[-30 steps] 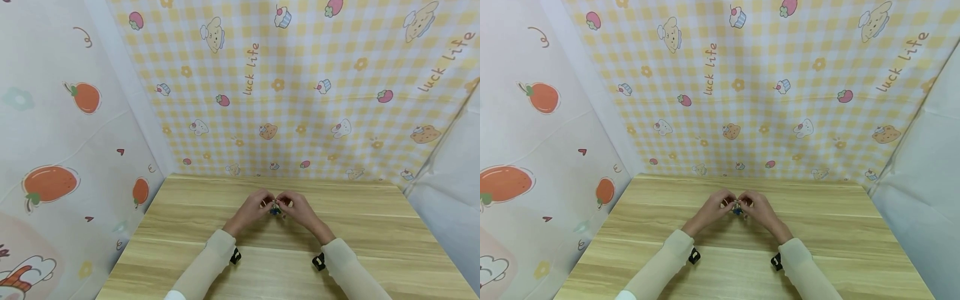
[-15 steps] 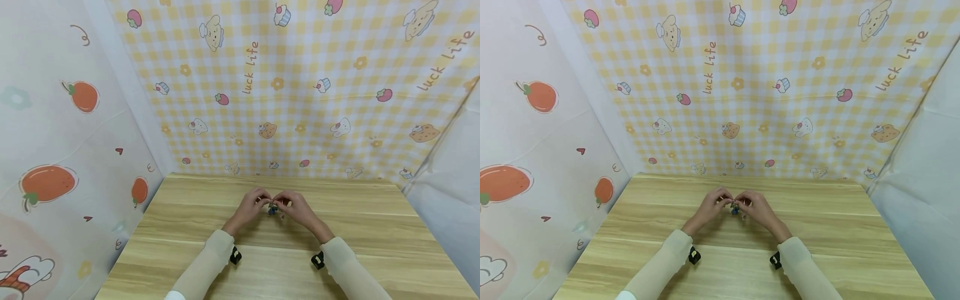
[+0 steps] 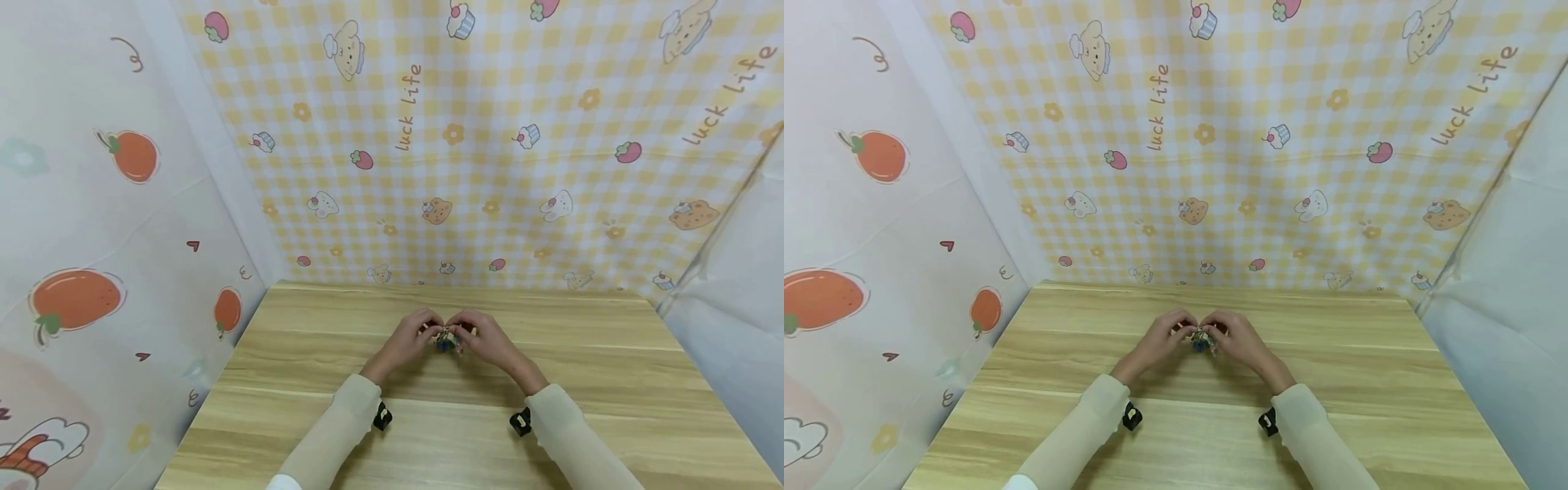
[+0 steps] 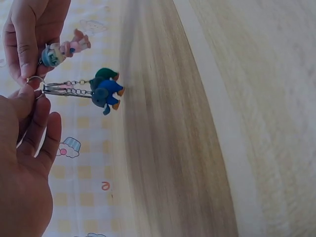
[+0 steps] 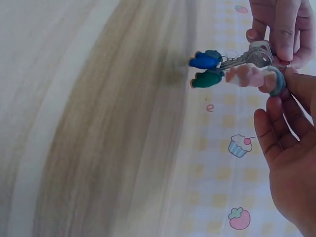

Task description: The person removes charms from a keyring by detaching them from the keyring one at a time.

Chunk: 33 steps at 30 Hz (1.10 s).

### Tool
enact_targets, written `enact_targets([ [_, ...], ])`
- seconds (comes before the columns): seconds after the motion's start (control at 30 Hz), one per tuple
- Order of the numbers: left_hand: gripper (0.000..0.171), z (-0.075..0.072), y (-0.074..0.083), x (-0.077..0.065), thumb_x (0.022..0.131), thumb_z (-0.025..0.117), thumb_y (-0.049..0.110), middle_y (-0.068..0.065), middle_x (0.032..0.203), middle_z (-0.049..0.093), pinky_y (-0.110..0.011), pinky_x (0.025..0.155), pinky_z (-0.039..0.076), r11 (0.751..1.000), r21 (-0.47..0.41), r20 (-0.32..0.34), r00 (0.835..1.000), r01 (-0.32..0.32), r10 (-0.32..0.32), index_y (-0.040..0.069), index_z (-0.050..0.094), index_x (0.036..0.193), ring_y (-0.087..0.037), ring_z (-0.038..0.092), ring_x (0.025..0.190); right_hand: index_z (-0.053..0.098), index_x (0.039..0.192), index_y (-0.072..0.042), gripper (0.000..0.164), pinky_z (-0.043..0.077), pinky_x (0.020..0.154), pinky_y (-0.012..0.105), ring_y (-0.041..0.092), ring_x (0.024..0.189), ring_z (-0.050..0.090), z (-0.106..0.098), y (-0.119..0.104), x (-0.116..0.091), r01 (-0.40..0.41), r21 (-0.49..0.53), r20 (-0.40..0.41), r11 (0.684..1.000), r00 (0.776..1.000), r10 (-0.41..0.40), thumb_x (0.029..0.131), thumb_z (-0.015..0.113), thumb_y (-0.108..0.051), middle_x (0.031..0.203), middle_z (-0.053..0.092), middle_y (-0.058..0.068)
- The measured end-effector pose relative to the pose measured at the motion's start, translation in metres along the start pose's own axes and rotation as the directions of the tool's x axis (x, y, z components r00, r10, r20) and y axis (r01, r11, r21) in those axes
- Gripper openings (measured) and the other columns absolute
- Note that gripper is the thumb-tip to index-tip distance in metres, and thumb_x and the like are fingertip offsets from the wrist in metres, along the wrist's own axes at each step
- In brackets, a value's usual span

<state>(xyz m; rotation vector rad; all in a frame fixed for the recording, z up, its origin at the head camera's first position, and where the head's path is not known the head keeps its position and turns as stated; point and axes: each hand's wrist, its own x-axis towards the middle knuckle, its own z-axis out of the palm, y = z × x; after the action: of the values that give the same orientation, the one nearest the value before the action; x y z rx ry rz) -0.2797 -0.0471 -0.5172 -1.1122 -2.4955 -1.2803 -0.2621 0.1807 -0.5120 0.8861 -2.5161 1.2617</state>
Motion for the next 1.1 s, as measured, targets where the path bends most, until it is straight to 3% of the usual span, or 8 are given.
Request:
enact_targets([
  [0.17,0.009,-0.001,-0.001,-0.001,0.105,0.063,0.007,-0.007,0.105,0.072,-0.024,0.080,0.058,0.999,-0.025,-0.006,1.000,-0.021,0.021,0.007,0.071,0.109,-0.016,0.069,0.091,0.078,0.109,-0.010,0.013,0.053,0.063,0.025,0.012,0.072,0.063,-0.003,-0.001,0.001,-0.033,0.032,0.048,0.999,0.998,0.031,0.104,0.067,-0.005,0.097,0.074,0.007],
  [0.33,0.008,-0.002,0.000,-0.002,0.106,0.062,0.009,-0.008,0.104,0.071,-0.024,0.080,0.058,0.999,-0.045,-0.005,1.000,0.013,-0.013,0.007,0.069,0.109,-0.016,0.068,0.091,0.075,0.113,-0.012,0.012,0.054,0.056,0.027,0.009,0.062,0.060,-0.005,-0.006,0.001,-0.111,0.077,0.109,0.991,0.989,0.102,0.107,0.064,-0.011,0.093,0.072,0.017],
  [0.5,0.008,-0.002,-0.001,-0.002,0.107,0.062,0.010,-0.009,0.105,0.070,-0.023,0.080,0.058,0.996,-0.070,-0.003,0.998,0.059,-0.059,0.006,0.067,0.111,-0.018,0.068,0.091,0.075,0.111,-0.013,0.010,0.052,0.061,0.026,0.010,0.069,0.058,-0.006,-0.009,0.001,-0.062,0.010,0.079,0.998,0.995,0.061,0.104,0.070,-0.009,0.090,0.071,0.003],
  [0.63,0.008,-0.002,-0.001,-0.002,0.106,0.062,0.010,-0.009,0.105,0.070,-0.023,0.079,0.058,0.996,-0.080,-0.008,0.999,0.050,-0.051,0.006,0.068,0.111,-0.019,0.068,0.091,0.075,0.107,-0.013,0.011,0.050,0.064,0.025,0.012,0.072,0.057,-0.007,-0.010,0.002,-0.014,-0.036,0.045,0.999,0.999,0.015,0.101,0.072,-0.005,0.089,0.068,-0.007],
  [0.97,0.008,-0.003,0.002,-0.001,0.106,0.065,0.008,-0.008,0.105,0.071,-0.022,0.079,0.058,0.998,-0.058,0.000,0.999,0.037,-0.037,0.006,0.069,0.112,-0.014,0.066,0.091,0.075,0.104,-0.013,0.007,0.051,0.056,0.025,0.014,0.060,0.058,-0.007,-0.014,0.005,-0.029,-0.018,0.053,0.999,0.998,0.030,0.105,0.068,-0.010,0.083,0.065,-0.006],
  [1.1,0.011,-0.004,0.004,0.000,0.104,0.068,0.006,-0.008,0.105,0.074,-0.020,0.077,0.058,0.999,0.011,-0.003,1.000,-0.030,0.030,0.005,0.072,0.113,-0.015,0.068,0.090,0.075,0.106,-0.011,0.007,0.051,0.056,0.025,0.012,0.057,0.058,-0.007,-0.016,0.005,-0.035,-0.018,0.060,0.999,0.998,0.036,0.106,0.067,-0.011,0.082,0.066,-0.005],
])
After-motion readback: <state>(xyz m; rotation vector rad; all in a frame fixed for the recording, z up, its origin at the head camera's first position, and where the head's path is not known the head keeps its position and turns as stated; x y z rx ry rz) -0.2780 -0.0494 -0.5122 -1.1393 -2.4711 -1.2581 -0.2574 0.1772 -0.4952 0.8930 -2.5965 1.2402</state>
